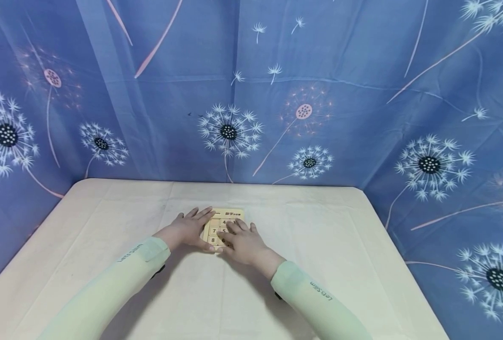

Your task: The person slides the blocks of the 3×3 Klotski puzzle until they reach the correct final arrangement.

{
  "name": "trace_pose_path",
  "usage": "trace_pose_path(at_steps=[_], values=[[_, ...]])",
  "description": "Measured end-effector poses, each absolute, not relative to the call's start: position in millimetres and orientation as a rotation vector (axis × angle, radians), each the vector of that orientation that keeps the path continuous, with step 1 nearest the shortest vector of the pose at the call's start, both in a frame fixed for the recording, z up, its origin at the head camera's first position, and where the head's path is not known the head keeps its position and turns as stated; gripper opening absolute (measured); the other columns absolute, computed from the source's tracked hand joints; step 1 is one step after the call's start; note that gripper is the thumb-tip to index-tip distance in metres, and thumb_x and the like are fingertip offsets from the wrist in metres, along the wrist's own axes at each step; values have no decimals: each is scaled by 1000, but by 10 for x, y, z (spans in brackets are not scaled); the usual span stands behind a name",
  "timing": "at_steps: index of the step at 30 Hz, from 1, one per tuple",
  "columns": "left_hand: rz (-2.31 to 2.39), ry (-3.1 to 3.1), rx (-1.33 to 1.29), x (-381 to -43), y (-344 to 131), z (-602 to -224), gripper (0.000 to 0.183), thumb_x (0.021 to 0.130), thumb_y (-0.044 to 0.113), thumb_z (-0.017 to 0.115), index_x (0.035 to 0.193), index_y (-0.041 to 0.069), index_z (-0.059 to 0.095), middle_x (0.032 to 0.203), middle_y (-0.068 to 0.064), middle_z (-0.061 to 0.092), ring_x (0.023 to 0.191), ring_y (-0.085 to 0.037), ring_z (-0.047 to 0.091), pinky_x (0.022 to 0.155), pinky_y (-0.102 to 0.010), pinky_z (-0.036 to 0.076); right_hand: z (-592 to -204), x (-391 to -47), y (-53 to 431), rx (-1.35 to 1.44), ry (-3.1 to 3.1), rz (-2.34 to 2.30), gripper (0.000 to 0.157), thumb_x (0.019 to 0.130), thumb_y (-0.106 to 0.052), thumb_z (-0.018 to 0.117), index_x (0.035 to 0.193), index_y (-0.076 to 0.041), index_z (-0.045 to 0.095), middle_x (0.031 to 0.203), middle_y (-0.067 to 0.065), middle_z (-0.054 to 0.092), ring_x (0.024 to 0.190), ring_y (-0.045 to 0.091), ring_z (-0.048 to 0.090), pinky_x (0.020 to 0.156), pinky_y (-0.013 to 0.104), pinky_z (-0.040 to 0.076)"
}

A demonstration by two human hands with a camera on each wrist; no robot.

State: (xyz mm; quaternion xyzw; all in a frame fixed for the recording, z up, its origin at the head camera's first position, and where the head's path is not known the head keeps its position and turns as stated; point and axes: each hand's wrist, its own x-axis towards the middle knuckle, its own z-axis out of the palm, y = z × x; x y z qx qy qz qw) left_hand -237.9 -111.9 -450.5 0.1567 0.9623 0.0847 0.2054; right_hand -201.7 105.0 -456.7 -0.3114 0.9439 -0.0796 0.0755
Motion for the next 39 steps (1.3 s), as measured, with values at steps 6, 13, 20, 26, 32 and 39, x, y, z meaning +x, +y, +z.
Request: trace_pose_path(at_steps=[6, 13, 20, 26, 32, 39], values=[[242, 2678, 437, -2374, -1122, -4504, 118, 78, 70, 76, 166, 21, 14, 176, 4, 6, 162, -38, 9, 130, -66, 14, -4568, -2009, 1094, -983, 2824, -254, 53, 103, -49, 53, 150, -24, 54, 164, 14, 41, 155, 42, 32, 120, 74, 30], [243, 2681, 432, -2378, -1128, -4511, 118, 78, 69, 76, 166, 21, 15, 176, 4, 7, 162, -38, 9, 130, -66, 14, -4589, -2028, 1149, -965, 2843, -261, 55, 102, -49, 55, 151, -23, 52, 163, 15, 42, 154, 41, 33, 120, 73, 30], [227, 2684, 434, -2376, -1125, -4500, 118, 78, 70, 76, 166, 21, 15, 176, 4, 7, 162, -38, 10, 129, -66, 15, -4597, -2072, 1183, -912, 2845, -265, 58, 103, -50, 53, 154, -22, 49, 165, 14, 39, 156, 42, 30, 121, 74, 27], [240, 2679, 427, -2378, -1117, -4496, 118, 78, 69, 76, 166, 21, 15, 176, 4, 7, 162, -37, 9, 130, -65, 14, -4603, -2117, 1192, -870, 2848, -268, 58, 104, -52, 50, 154, -24, 48, 167, 12, 35, 157, 42, 26, 122, 74, 24], [256, 2681, 422, -2385, -1123, -4503, 118, 77, 69, 77, 166, 21, 16, 176, 4, 7, 162, -37, 9, 130, -66, 13, -4581, -2152, 1180, -858, 2841, -267, 58, 104, -52, 51, 155, -24, 47, 167, 12, 35, 157, 42, 26, 122, 74, 23], [260, 2677, 427, -2399, -1129, -4532, 118, 77, 70, 77, 166, 22, 15, 176, 5, 6, 162, -37, 9, 130, -65, 13, -4568, -2174, 1172, -849, 2844, -240, 58, 104, -51, 50, 154, -22, 47, 167, 13, 35, 157, 42, 26, 123, 74, 23]])
